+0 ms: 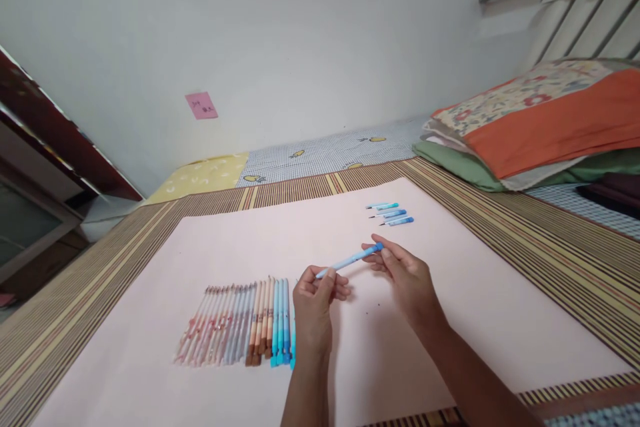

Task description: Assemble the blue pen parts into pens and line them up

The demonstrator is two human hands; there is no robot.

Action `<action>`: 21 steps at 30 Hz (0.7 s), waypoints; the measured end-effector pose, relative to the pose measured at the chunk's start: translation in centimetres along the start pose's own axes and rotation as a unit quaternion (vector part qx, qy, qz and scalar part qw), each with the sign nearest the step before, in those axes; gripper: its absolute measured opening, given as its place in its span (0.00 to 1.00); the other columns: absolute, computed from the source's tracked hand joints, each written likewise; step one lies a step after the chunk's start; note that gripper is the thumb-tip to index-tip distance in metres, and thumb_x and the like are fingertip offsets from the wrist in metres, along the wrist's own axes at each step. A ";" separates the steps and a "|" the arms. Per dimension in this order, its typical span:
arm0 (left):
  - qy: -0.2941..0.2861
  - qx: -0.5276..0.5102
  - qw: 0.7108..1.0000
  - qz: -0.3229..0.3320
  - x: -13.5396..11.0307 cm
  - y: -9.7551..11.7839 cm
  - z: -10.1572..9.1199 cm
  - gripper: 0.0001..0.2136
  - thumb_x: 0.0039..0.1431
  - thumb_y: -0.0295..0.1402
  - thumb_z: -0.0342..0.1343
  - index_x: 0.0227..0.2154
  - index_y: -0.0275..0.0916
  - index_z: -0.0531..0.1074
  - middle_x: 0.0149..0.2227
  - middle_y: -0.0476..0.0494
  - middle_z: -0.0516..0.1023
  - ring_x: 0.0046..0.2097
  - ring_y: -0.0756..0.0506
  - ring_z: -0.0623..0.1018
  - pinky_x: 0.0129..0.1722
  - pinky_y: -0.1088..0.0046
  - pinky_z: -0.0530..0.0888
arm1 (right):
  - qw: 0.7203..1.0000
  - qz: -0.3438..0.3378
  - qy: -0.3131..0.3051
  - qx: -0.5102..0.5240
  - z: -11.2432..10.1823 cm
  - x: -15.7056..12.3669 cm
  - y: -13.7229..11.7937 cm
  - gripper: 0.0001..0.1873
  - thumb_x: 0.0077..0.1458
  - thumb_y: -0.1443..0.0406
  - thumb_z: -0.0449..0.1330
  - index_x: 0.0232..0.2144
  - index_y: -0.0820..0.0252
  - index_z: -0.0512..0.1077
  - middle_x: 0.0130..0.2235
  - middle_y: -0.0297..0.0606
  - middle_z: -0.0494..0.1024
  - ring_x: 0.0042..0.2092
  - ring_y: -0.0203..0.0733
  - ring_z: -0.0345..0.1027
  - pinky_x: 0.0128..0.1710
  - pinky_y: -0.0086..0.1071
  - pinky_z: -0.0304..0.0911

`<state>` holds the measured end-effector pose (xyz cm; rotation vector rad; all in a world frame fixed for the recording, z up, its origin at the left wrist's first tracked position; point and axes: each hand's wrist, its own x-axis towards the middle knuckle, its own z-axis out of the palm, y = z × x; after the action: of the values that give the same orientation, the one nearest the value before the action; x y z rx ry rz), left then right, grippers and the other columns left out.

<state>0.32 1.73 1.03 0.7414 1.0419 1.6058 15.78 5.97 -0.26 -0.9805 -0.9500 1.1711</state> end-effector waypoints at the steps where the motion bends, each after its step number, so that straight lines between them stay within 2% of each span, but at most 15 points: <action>1: -0.003 0.001 1.000 -0.001 -0.1 0.1 0.1 0.14 0.50 0.40 0.68 0.27 0.35 0.71 0.26 0.43 0.81 0.24 0.50 0.77 0.28 0.75 0.72 | 1.000 0.001 -0.001 0.002 0.2 -0.1 0.0 0.26 0.56 0.52 0.64 0.54 0.57 0.75 0.47 0.47 0.82 0.42 0.48 0.77 0.44 0.42 0.68; 4: 0.003 0.003 1.000 -0.001 -0.1 0.5 0.0 0.14 0.50 0.40 0.68 0.27 0.35 0.71 0.26 0.44 0.81 0.24 0.50 0.77 0.28 0.75 0.72 | 1.000 0.000 -0.006 -0.010 0.3 -0.2 -0.1 0.26 0.57 0.51 0.63 0.54 0.57 0.75 0.45 0.46 0.82 0.42 0.48 0.76 0.44 0.42 0.68; 7: 0.016 -0.003 1.000 -0.009 0.2 1.0 -0.6 0.15 0.49 0.41 0.68 0.27 0.36 0.70 0.25 0.45 0.79 0.23 0.52 0.75 0.26 0.77 0.70 | 0.997 -0.011 -0.029 -0.072 -0.3 0.0 -0.7 0.21 0.55 0.52 0.65 0.45 0.59 0.79 0.34 0.42 0.81 0.36 0.45 0.73 0.37 0.38 0.66; 10: 0.003 0.005 1.000 -0.022 0.6 1.5 -1.4 0.17 0.49 0.42 0.69 0.26 0.36 0.69 0.22 0.50 0.76 0.21 0.54 0.70 0.23 0.79 0.65 | 0.984 0.010 -0.126 -0.127 -0.8 -0.1 -1.8 0.16 0.50 0.55 0.69 0.37 0.59 0.81 0.25 0.35 0.76 0.28 0.39 0.65 0.29 0.33 0.60; 13: -0.016 0.036 0.999 -0.034 1.1 1.6 -2.3 0.19 0.49 0.45 0.68 0.24 0.37 0.67 0.19 0.52 0.72 0.18 0.55 0.66 0.20 0.80 0.61 | 0.961 0.042 -0.236 -0.136 -0.4 -0.8 -2.5 0.12 0.48 0.59 0.70 0.35 0.59 0.80 0.27 0.33 0.75 0.28 0.37 0.62 0.27 0.30 0.56; 15: -0.003 0.076 0.996 -0.034 1.5 1.8 -3.2 0.21 0.48 0.48 0.67 0.24 0.37 0.66 0.20 0.51 0.73 0.18 0.55 0.67 0.20 0.79 0.61 | 0.956 0.044 -0.257 -0.138 0.4 -1.5 -2.1 0.09 0.49 0.61 0.69 0.34 0.59 0.78 0.27 0.32 0.74 0.28 0.37 0.62 0.27 0.30 0.56; 16: 0.021 0.107 0.994 -0.031 1.7 1.9 -3.6 0.22 0.46 0.50 0.68 0.26 0.37 0.67 0.20 0.51 0.74 0.18 0.53 0.68 0.19 0.78 0.62 | 0.957 0.040 -0.246 -0.148 0.9 -1.9 -1.6 0.07 0.50 0.62 0.67 0.32 0.58 0.76 0.26 0.31 0.73 0.27 0.37 0.62 0.27 0.30 0.55; 18: 0.120 0.154 0.980 0.021 2.0 2.4 -4.7 0.25 0.44 0.51 0.69 0.35 0.37 0.69 0.20 0.51 0.75 0.18 0.52 0.70 0.19 0.78 0.63 | 0.959 0.016 -0.198 -0.203 2.1 -2.8 -0.2 0.05 0.51 0.64 0.64 0.28 0.57 0.70 0.24 0.30 0.70 0.27 0.37 0.62 0.27 0.29 0.55; 19: 0.169 0.159 0.972 0.046 2.1 2.8 -5.2 0.26 0.45 0.51 0.68 0.38 0.37 0.69 0.21 0.52 0.76 0.19 0.52 0.69 0.20 0.78 0.63 | 0.952 -0.004 -0.171 -0.253 2.7 -3.3 0.6 0.06 0.51 0.65 0.62 0.26 0.56 0.67 0.23 0.29 0.68 0.26 0.37 0.60 0.26 0.29 0.54; 21: 0.238 0.150 0.957 0.068 2.1 3.7 -6.0 0.24 0.50 0.51 0.65 0.41 0.38 0.69 0.23 0.52 0.76 0.20 0.53 0.69 0.20 0.79 0.64 | 0.918 -0.057 -0.146 -0.365 3.7 -4.4 2.2 0.07 0.52 0.67 0.59 0.26 0.55 0.64 0.23 0.29 0.67 0.25 0.37 0.58 0.27 0.30 0.52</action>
<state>-7.05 1.87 1.69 0.6459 1.6395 1.8151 11.01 2.30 -1.58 -1.3282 -1.7354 0.8763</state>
